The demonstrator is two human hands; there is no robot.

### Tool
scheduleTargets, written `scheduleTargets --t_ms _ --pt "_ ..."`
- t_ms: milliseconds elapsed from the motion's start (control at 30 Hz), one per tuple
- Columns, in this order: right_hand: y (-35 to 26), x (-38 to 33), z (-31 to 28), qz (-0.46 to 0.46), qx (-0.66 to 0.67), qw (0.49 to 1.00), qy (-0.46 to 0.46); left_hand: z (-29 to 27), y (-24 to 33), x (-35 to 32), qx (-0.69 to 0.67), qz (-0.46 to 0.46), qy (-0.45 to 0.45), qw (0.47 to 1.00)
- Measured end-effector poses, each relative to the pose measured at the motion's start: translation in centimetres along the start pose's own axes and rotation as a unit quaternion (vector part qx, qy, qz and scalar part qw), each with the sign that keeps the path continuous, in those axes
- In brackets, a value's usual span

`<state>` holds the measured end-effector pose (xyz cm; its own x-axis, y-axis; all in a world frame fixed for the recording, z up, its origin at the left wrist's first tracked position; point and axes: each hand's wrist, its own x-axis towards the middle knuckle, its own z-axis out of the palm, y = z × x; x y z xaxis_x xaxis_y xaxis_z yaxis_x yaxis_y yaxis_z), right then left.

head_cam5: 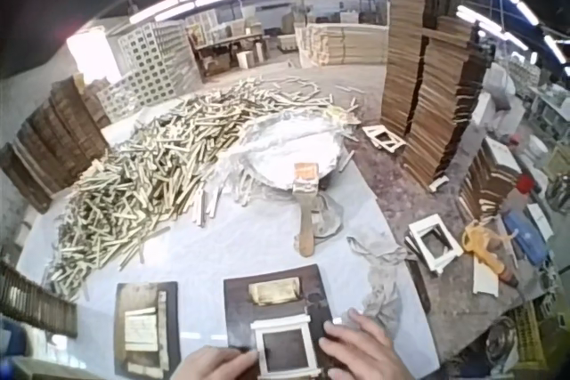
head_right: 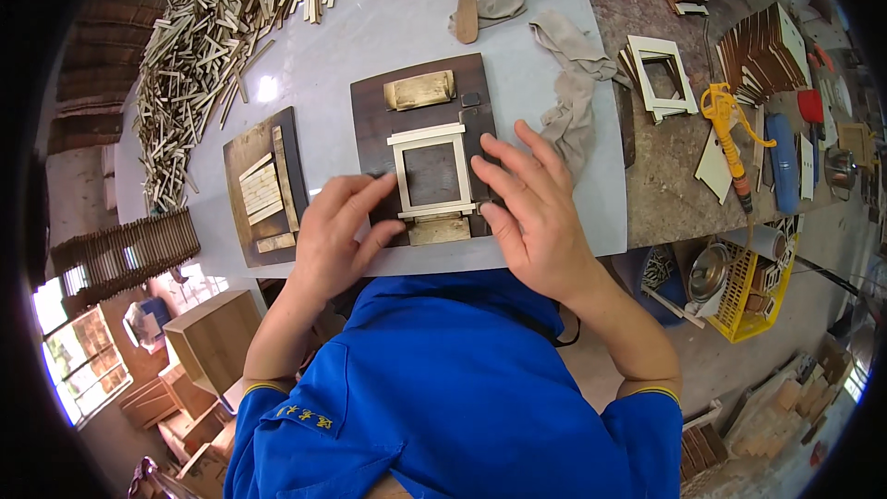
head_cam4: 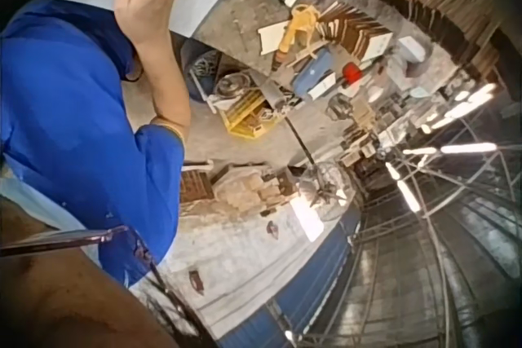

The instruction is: Assembling small wooden rectangular frames by placing wooden sticks into a dedicated jig.

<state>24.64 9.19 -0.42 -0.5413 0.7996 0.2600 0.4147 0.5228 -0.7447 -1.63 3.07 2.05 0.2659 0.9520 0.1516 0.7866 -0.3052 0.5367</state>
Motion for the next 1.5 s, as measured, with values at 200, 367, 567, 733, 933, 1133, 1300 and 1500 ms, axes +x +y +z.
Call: scheduleTargets --t_ms 200,367,567,733,933,1133,1300,1500 --pt "1.5 2.7 -0.4 -0.033 -0.016 0.999 -0.013 0.4 -1.7 3.4 0.022 0.003 0.078 0.997" --pt "3.4 4.6 0.5 -0.059 -0.011 0.997 -0.043 1.7 -2.3 4.9 0.037 0.041 0.094 0.994" --pt "4.0 5.6 1.5 -0.075 0.001 0.996 -0.05 2.6 -1.9 4.7 0.032 0.029 0.103 0.994" --pt "4.1 5.9 1.7 -0.073 0.007 0.996 -0.055 2.1 -1.8 4.7 -0.001 -0.025 0.113 0.993" --pt "3.8 5.7 1.6 -0.063 0.005 0.996 -0.058 0.7 -1.2 3.9 0.036 -0.142 0.16 0.976" --pt "3.8 5.6 1.8 -0.065 0.027 0.997 -0.042 0.4 1.9 4.7 0.09 -0.266 -0.044 0.959" --pt "3.4 5.7 1.4 -0.066 0.035 0.997 -0.028 1.4 1.0 4.7 0.109 -0.233 -0.007 0.966" --pt "2.9 5.4 0.6 -0.029 0.139 0.988 0.065 1.2 -0.3 4.1 0.091 -0.095 0.218 0.967"
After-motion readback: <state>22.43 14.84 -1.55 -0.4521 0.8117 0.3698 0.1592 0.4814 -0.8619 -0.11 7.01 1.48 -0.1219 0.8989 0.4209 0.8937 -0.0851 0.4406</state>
